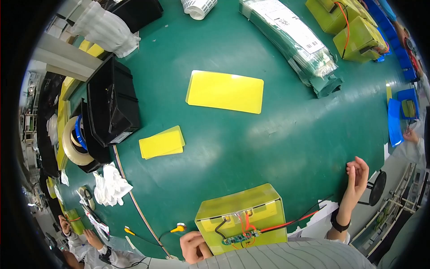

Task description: Assembling and applying mesh and adhesive to a battery or electronic component at a manufacturing workstation.

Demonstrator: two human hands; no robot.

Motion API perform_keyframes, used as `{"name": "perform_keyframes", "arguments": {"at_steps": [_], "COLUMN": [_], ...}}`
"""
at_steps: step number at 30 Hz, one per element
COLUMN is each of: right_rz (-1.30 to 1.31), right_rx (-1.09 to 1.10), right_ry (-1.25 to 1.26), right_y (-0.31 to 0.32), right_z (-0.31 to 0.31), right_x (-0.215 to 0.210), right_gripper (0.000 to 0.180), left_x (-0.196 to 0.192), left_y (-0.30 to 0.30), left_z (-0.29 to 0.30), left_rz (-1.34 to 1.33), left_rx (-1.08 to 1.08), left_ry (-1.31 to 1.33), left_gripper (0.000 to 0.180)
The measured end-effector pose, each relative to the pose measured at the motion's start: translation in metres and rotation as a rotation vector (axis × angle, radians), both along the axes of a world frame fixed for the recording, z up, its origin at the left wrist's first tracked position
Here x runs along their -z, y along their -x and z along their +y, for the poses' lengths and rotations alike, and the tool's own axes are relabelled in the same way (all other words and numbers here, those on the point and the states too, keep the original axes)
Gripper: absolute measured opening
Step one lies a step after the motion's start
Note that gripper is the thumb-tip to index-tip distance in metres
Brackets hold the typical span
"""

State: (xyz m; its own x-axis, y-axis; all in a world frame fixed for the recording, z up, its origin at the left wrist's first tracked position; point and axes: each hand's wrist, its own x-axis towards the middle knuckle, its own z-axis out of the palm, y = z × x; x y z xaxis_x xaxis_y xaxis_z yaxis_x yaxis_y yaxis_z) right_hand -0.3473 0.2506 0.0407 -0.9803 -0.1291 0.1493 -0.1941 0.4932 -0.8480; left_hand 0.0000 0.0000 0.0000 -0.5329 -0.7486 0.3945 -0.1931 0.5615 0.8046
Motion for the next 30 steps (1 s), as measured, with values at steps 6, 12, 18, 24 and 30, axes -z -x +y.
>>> {"name": "perform_keyframes", "arguments": {"at_steps": [6,12,18,24,30], "right_rz": [0.020,0.037,0.009,-0.015,0.212], "right_rx": [0.038,0.065,0.015,0.008,-0.214], "right_ry": [-0.015,-0.064,0.014,0.055,-0.052], "right_y": [-0.001,0.000,0.005,0.004,-0.020], "right_z": [-0.014,-0.015,-0.009,-0.011,-0.033], "right_x": [0.001,-0.002,0.000,-0.003,-0.044], "right_gripper": [0.024,0.024,0.024,0.021,0.014], "left_x": [-0.021,-0.051,-0.063,-0.059,-0.060], "left_y": [0.002,0.019,0.046,0.047,0.053], "left_z": [0.011,0.001,-0.006,-0.009,-0.009], "left_rz": [-0.246,-0.306,-0.240,-0.075,0.105], "left_rx": [-0.225,-0.146,-0.156,-0.096,-0.086], "left_ry": [-0.241,-0.300,-0.310,-0.301,-0.472], "left_gripper": [0.017,0.014,0.013,0.013,0.015]}}
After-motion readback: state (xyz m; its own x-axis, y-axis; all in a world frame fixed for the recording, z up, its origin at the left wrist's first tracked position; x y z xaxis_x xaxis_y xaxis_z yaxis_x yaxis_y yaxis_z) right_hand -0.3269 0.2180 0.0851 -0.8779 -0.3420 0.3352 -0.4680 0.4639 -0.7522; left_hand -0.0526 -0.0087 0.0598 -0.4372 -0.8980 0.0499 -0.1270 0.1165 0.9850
